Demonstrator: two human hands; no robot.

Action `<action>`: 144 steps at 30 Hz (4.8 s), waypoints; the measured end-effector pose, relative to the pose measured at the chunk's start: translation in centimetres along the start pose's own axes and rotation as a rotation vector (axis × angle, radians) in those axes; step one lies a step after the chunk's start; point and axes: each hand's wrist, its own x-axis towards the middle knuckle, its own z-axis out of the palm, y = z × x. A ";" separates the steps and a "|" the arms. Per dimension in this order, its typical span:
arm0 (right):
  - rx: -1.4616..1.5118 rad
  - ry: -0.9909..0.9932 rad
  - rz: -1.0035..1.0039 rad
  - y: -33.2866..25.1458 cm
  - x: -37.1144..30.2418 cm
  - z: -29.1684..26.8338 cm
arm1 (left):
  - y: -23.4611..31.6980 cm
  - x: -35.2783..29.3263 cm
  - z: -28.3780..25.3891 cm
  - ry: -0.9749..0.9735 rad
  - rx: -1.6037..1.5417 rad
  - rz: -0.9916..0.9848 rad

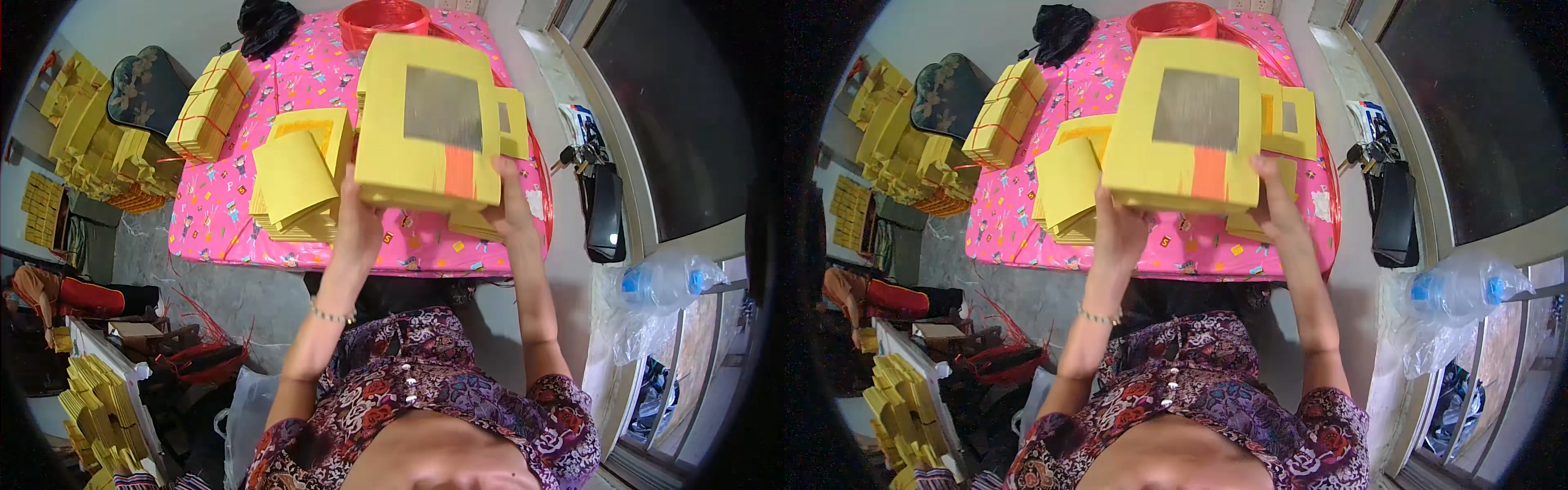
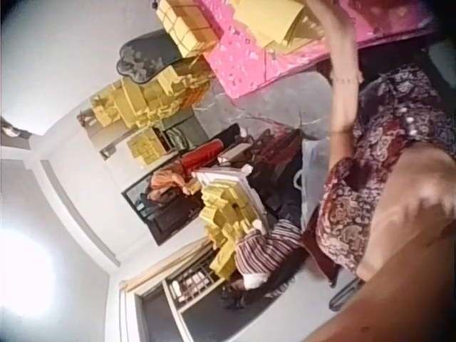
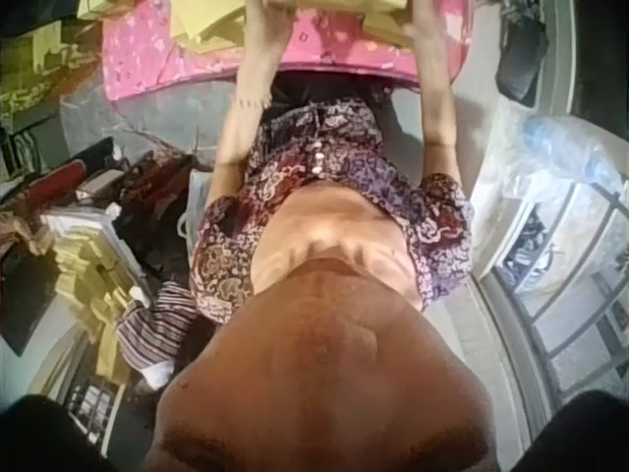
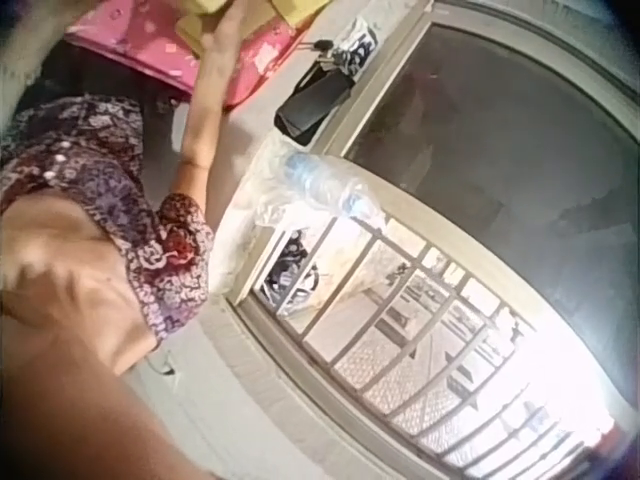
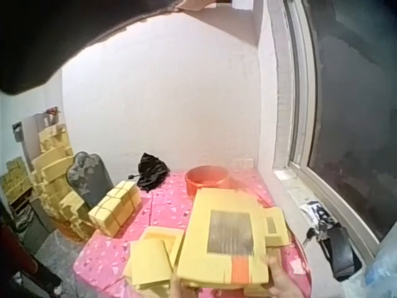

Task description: Folding and stacking sheets of yellow paper with foil centers.

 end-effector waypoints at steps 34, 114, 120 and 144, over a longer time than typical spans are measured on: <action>-1.200 0.051 -0.418 11.7 -7.0 0.7 | -5.3 -10.3 -7.8 0.493 -0.195 -0.186; -1.265 0.006 -0.780 4.9 -4.4 0.9 | 2.0 -3.1 -3.6 -0.242 1.576 0.819; -1.212 -0.009 -0.709 4.2 -4.1 1.3 | 2.0 -2.0 -3.2 -0.357 1.551 0.801; -1.021 0.011 -0.585 5.1 -3.2 0.9 | 2.6 -1.9 -2.7 -0.373 1.554 0.678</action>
